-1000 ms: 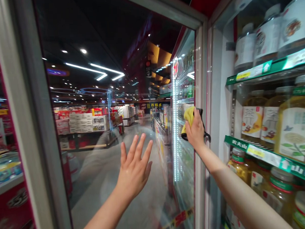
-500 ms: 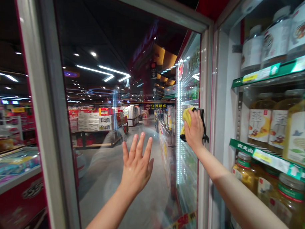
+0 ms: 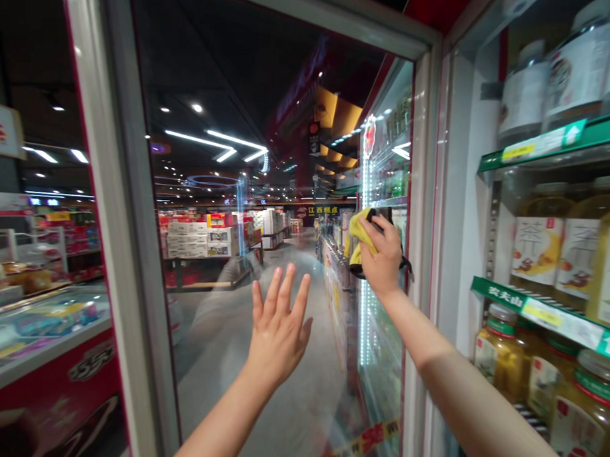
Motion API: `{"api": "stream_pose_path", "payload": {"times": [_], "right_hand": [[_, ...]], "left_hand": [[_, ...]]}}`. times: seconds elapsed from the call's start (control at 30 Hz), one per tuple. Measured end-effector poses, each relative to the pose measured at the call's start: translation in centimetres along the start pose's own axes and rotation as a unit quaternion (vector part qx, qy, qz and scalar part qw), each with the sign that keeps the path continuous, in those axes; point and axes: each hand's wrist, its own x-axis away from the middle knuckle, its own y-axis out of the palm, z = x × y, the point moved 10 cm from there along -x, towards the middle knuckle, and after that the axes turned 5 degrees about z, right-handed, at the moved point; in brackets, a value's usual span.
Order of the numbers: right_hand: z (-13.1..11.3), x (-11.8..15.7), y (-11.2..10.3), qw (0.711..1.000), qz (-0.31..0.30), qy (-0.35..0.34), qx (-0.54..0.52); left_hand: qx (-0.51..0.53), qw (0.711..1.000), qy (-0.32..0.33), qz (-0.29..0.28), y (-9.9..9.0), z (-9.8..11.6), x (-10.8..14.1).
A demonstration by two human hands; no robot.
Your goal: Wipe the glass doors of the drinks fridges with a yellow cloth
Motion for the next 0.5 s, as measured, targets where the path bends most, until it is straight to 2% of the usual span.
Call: {"api": "stream_pose_path", "payload": {"times": [0.07,0.13,0.2,0.27,0.37,0.43,0.5], "right_hand": [[-2.8,0.4,1.4,0.998,-0.045,-0.05,0.005],[-5.1,2.6,2.2,0.983,-0.122,-0.134,0.004],[-5.4,5.2,2.2,0.963,-0.188,-0.193,0.011],[-3.4,5.6,1.7,0.967,-0.188,-0.168,0.04],[-0.5,3.0,1.2,0.991,-0.093,-0.022,0.097],[-1.5,1.6,2.0,0.991,-0.061,0.024,0.117],[-4.6,1.5,3.5,0.99,-0.083,-0.012,0.115]], "left_hand": [[-0.002,1.0,-0.004,-0.005,0.1,-0.1,0.0],[-0.002,1.0,-0.005,-0.01,0.0,-0.4,0.1],[-0.004,1.0,-0.009,-0.015,-0.2,-0.8,0.4],[-0.007,1.0,-0.015,-0.018,-0.4,-1.3,0.7],[-0.013,0.999,-0.028,-0.02,-0.7,-2.1,1.1],[-0.018,0.999,-0.038,-0.024,-0.7,-2.5,1.2],[-0.022,0.998,-0.042,-0.032,-0.5,-2.8,1.2]]}}
